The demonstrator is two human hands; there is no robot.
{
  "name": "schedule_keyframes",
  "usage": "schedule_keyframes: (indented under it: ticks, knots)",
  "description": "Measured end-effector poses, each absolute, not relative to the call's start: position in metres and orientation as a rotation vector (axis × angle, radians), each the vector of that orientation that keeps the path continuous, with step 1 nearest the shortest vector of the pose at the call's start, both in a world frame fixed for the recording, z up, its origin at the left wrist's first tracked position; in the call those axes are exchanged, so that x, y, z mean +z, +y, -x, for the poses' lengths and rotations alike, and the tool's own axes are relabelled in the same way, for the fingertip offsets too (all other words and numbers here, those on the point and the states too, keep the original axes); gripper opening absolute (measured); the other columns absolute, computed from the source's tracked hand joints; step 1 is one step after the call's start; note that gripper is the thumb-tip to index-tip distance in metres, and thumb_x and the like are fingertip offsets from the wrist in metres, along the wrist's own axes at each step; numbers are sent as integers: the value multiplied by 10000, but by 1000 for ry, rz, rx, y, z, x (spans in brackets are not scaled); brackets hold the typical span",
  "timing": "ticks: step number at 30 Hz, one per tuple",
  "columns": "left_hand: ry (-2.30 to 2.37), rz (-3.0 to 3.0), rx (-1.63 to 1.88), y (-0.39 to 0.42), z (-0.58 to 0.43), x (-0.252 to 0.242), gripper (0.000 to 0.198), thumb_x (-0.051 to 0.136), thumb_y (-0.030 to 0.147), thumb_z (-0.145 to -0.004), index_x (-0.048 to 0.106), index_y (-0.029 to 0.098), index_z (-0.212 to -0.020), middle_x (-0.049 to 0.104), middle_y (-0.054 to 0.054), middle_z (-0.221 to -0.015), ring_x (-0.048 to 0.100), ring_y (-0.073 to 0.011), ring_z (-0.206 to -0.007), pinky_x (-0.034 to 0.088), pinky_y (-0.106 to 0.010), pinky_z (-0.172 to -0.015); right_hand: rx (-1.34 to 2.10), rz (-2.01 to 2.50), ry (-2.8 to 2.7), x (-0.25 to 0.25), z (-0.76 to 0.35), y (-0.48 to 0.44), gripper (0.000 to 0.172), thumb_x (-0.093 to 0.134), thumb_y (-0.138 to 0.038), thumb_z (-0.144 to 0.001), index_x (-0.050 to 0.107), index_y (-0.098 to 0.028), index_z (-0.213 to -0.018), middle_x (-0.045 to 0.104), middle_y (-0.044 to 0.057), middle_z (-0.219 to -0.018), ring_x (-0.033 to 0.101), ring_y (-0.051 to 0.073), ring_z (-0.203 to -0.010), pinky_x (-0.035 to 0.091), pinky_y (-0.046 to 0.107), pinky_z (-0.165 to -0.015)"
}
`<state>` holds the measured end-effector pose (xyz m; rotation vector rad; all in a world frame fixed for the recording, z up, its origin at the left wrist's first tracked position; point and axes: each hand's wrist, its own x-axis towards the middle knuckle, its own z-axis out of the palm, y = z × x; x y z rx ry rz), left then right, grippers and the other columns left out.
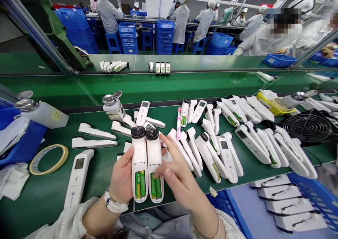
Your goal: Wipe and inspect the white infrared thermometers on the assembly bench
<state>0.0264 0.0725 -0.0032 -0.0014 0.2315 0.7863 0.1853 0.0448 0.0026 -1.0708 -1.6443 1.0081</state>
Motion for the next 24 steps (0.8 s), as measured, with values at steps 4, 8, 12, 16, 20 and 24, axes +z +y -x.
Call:
schedule_keyframes:
  ticks: [4, 8, 12, 16, 20, 24]
  knots:
    - [286, -20, 811, 73, -25, -3, 572, 363, 474, -853, 472, 83, -1256, 574, -160, -1203, 435, -338, -1199, 263, -487, -1034, 1149, 1025, -1173, -11, -185, 35, 310, 409, -432, -899, 575, -226, -738, 552, 52, -1056, 510, 226, -1051, 451, 329, -831]
    - [446, -161, 957, 66, -28, -6, 484, 565, 342, -783, 508, 162, -1229, 636, -95, -1116, 468, -298, -1175, 289, -449, -1038, 1399, 1133, -1206, -16, -169, 30, 365, 486, -324, -893, 397, -289, -1246, 526, 46, -1182, 495, 197, -1105, 431, 314, -898]
    - [512, -409, 1060, 61, -29, -9, 505, 642, 198, -735, 510, 280, -1216, 619, -24, -1155, 455, -237, -1192, 271, -396, -1061, 1348, 1272, -1262, -15, -161, 30, 359, 604, -285, -815, 478, -233, -1147, 594, 37, -1072, 549, 204, -1001, 437, 319, -874]
    - [438, -555, 1056, 62, -27, -10, 497, 619, 168, -749, 506, 292, -1217, 504, -28, -1312, 375, -236, -1258, 237, -389, -1077, 1231, 1421, -1152, -16, -169, 29, 309, 692, -299, -722, 514, -196, -953, 621, 0, -781, 587, 172, -710, 482, 276, -652]
    - [336, -516, 1003, 62, -27, -11, 497, 625, 156, -707, 549, 298, -1178, 533, -32, -1285, 383, -277, -1249, 241, -455, -1062, 1110, 1409, -1132, -15, -175, 25, 300, 731, -330, -669, 554, -189, -867, 642, 7, -709, 586, 167, -627, 476, 256, -568]
    - [231, -396, 918, 62, -28, -9, 501, 578, 166, -678, 569, 257, -1170, 580, -43, -1226, 387, -298, -1242, 226, -499, -1055, 989, 1400, -1199, -13, -175, 20, 229, 712, -319, -691, 593, -201, -847, 660, 13, -745, 603, 186, -666, 487, 277, -613]
